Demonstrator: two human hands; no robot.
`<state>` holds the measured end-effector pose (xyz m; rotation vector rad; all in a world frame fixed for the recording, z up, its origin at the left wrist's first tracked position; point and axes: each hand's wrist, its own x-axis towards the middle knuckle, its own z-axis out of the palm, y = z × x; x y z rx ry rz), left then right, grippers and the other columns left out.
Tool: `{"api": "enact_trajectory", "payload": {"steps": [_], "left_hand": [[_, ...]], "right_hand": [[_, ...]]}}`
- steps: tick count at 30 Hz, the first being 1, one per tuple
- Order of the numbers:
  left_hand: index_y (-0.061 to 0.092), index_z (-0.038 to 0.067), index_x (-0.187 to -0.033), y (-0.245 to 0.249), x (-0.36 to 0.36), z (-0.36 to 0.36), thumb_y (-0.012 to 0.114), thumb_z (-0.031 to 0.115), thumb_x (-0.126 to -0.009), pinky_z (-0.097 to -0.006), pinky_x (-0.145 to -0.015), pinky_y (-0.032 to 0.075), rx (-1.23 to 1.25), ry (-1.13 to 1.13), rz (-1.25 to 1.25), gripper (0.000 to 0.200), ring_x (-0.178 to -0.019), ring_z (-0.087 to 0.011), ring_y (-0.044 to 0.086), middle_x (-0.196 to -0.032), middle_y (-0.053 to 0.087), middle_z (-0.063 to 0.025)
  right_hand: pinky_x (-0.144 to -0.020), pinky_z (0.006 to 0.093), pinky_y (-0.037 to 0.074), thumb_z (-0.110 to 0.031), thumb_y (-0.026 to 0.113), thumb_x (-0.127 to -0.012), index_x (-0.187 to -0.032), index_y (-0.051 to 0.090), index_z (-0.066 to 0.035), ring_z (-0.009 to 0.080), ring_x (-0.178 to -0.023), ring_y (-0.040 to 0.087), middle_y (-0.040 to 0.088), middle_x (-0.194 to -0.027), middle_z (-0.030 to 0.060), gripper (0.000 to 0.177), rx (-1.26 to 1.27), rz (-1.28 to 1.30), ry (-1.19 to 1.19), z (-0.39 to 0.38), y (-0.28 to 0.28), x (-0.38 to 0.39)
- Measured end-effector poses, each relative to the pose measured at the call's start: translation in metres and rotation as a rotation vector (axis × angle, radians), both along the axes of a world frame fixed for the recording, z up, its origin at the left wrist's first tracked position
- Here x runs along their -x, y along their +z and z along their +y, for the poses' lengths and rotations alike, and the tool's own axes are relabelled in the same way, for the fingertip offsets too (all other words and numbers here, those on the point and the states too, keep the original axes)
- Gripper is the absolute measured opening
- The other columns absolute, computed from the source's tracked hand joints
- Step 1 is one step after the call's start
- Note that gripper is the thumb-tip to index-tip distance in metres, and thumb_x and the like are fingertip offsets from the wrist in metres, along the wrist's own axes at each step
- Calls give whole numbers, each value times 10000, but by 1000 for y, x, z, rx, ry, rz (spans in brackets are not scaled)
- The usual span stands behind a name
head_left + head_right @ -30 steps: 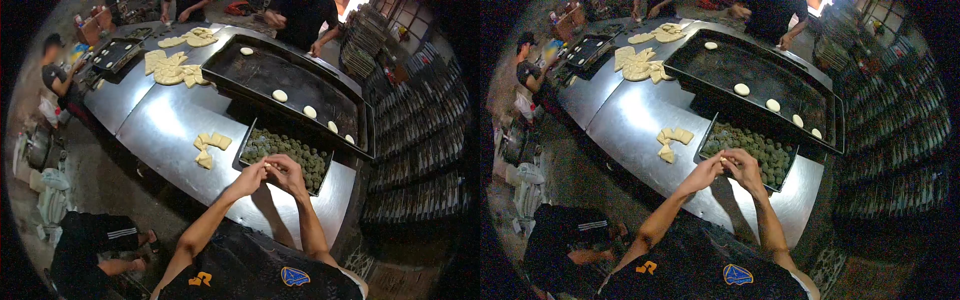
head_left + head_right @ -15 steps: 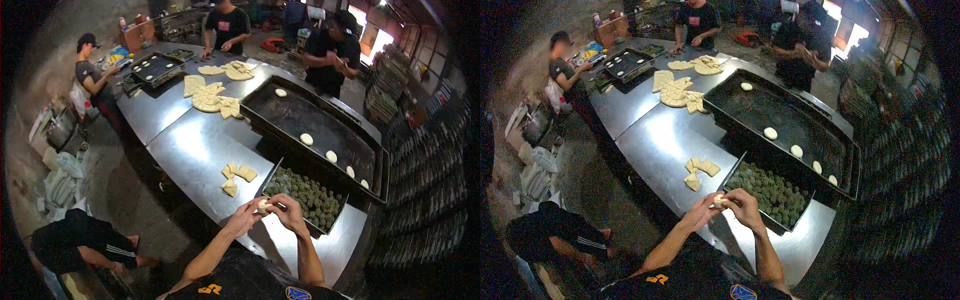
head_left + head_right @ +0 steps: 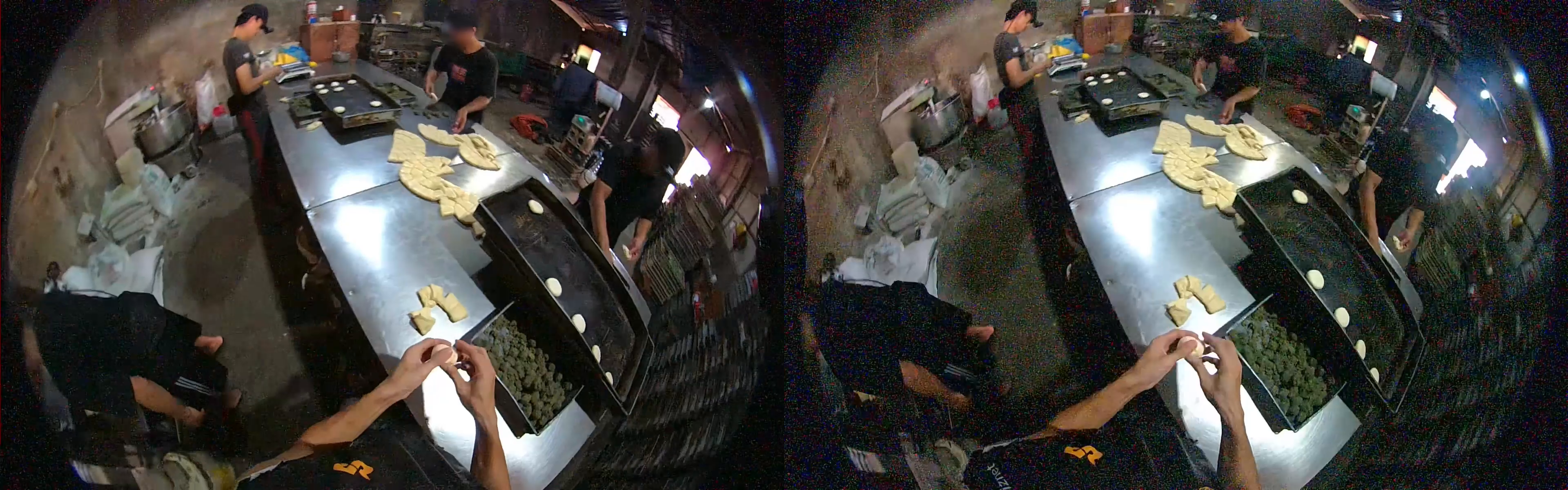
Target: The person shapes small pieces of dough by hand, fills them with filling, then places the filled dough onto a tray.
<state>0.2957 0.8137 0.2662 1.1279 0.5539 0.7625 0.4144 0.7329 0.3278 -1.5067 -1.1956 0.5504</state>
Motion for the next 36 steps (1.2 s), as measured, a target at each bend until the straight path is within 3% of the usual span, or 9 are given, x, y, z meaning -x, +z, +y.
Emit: {"api": "enact_trajectory", "payload": {"steps": [3,6,10,14,18,20,25,29,36], "left_hand": [[564,-25,-1121,6,10,-2,540,248,-983,-250,-875,454,-24,-5,6,307,-981,-115,562,-1037,608,-63],[567,-6,-1105,-2,13,2,517,223,-994,-253,-837,456,378,-45,-252,260,-937,-104,554,-1003,577,-38],[541,22,-1075,-1,12,-4,555,208,-974,-231,-764,435,120,47,-203,212,-862,-77,501,-971,528,-1],[546,24,-1182,-7,26,1,604,214,-940,-256,-894,437,-91,108,97,313,-995,-115,533,-1075,575,-34],[581,14,-1170,-18,65,24,633,248,-914,-277,-925,421,-67,332,72,351,-1005,-126,535,-1023,581,-46],[603,16,-1140,-28,93,32,631,266,-916,-266,-930,417,35,404,128,337,-1011,-110,532,-1022,589,-39],[569,33,-1161,-24,138,22,544,250,-971,-338,-1025,415,112,534,144,289,-1127,-164,530,-1161,562,-62],[616,55,-1108,-25,132,21,598,285,-939,-286,-921,427,147,573,186,286,-1000,-120,533,-1025,574,-5],[645,11,-1102,-68,49,69,629,179,-897,-350,-755,500,-496,409,467,266,-897,-248,623,-1004,632,-148]], "right_hand": [[-696,259,489,24,735,-773,-972,690,-10,159,-791,595,586,-927,82,207,2,-144,6,1,-8,4],[-699,279,492,4,724,-794,-975,682,-10,167,-815,602,601,-884,83,186,-25,-260,24,4,-3,10],[-777,305,535,-35,726,-816,-997,667,0,166,-934,610,618,-1008,87,193,94,93,20,4,-18,12],[-648,286,481,23,711,-791,-885,686,8,191,-712,584,605,-816,119,99,-34,-313,-59,0,-10,28],[-733,345,482,-115,705,-835,-888,690,15,245,-853,578,591,-916,146,141,352,-284,-80,-20,-169,0],[-808,376,469,-255,684,-864,-938,684,34,286,-952,539,567,-1012,183,299,389,-563,116,-15,-118,0],[-867,436,394,-287,613,-895,-1059,626,13,328,-981,464,521,-1014,177,342,115,-662,-272,41,-42,1],[-886,484,339,-354,482,-939,-1070,545,-25,359,-981,446,484,-1011,194,360,349,-822,-112,58,-152,35],[-727,524,454,-227,547,-866,-1123,486,39,424,-891,535,549,-977,274,375,469,-693,148,41,-150,1]]}}
